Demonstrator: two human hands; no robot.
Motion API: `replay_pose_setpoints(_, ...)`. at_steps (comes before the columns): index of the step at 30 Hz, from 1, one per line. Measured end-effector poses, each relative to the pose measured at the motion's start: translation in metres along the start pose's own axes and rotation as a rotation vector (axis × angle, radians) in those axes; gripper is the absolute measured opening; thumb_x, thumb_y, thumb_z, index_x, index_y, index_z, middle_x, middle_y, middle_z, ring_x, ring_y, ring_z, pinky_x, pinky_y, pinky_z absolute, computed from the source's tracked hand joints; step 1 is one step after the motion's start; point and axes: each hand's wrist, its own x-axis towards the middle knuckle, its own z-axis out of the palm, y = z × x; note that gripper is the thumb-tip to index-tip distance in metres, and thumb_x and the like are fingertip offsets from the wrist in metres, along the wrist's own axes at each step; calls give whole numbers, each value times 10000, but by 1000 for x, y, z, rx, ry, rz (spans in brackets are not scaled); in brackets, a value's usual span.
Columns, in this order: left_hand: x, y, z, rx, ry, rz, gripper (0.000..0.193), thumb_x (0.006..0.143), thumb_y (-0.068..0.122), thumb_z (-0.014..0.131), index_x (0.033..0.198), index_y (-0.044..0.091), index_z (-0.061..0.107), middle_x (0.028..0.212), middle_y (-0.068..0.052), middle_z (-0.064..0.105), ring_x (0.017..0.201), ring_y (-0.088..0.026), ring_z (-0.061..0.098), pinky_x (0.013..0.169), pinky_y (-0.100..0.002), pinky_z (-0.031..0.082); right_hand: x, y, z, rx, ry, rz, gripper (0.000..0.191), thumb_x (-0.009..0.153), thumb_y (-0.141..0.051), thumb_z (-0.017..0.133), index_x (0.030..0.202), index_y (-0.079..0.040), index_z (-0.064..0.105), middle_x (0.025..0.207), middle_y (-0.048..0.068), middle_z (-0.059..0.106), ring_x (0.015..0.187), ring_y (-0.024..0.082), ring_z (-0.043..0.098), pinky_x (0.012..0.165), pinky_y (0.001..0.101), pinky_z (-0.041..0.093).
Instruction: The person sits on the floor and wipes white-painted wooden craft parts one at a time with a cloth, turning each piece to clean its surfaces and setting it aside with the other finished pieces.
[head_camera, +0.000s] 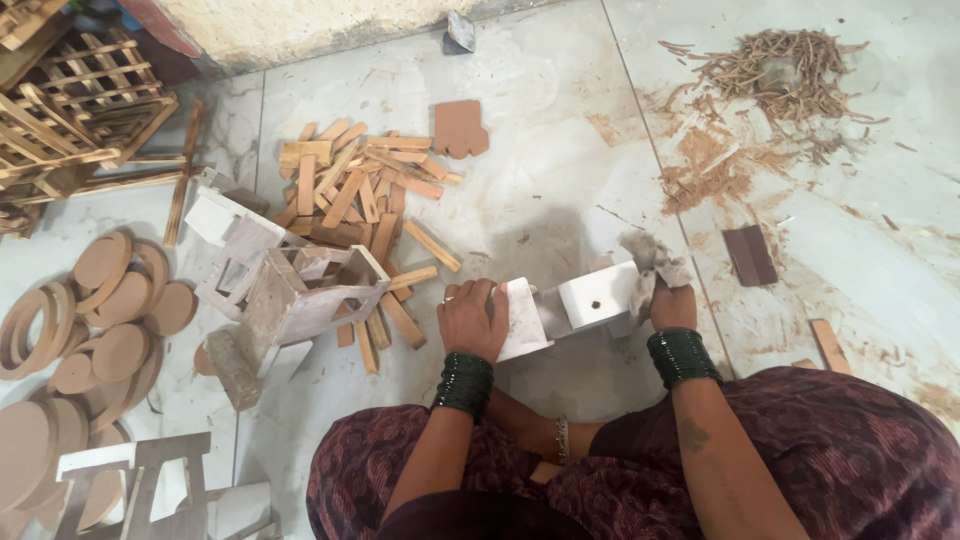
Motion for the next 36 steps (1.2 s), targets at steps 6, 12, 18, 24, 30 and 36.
replay_pose_setpoints(6, -16, -3, -6, -144, 40, 49, 211, 968, 248, 605, 967, 86, 741, 1045, -126, 704, 1038, -365, 620, 902, -487, 491, -8, -9, -9, 248, -183, 574, 648, 1048, -506, 426, 1352, 52, 555, 1036, 265, 688, 763, 350, 667, 667, 437, 541)
replay_pose_setpoints(12, -39, -13, 6, -70, 169, -163, 488, 999, 259, 571, 1436, 43, 550, 1379, -297, 523, 1175, -470, 563, 971, -512, 473, -19, -13, -23, 193, -320, 489, 688, 1052, -520, 365, 1326, 74, 580, 1035, 284, 699, 769, 337, 696, 687, 416, 561)
replay_pose_setpoints(18, -36, -33, 12, -366, -68, -600, 505, 1001, 389, 526, 1435, 132, 504, 1105, -214, 725, 981, -367, 711, 904, -446, 531, -20, -5, -23, 14, -368, 312, 753, 1077, -556, 334, 1209, 114, 651, 1111, 340, 725, 1000, 379, 696, 927, 427, 512)
replay_pose_setpoints(24, -43, -45, 19, -814, 15, -378, 361, 974, 159, 553, 1320, 81, 622, 1056, -179, 763, 970, -306, 754, 887, -412, 579, -28, -2, -21, 394, -190, 606, 582, 1098, -485, 372, 1172, 38, 615, 953, 253, 586, 814, 421, 588, 729, 540, 470)
replay_pose_setpoints(30, -32, -48, 44, -736, 83, -37, 689, 849, -34, 501, 1532, 2, 414, 1332, -265, 597, 1221, -374, 586, 1016, -441, 466, -24, -7, -27, 1005, -9, 579, 337, 1015, -359, 471, 1121, -75, 618, 917, 76, 660, 759, 247, 667, 556, 454, 547)
replay_pose_setpoints(36, -37, -47, 66, -585, -48, -359, 615, 918, 141, 561, 1498, 19, 399, 1260, -227, 671, 977, -348, 712, 898, -404, 541, -22, -8, -32, 841, 63, 624, 308, 989, -341, 546, 1067, -65, 659, 903, 84, 646, 746, 244, 615, 556, 419, 478)
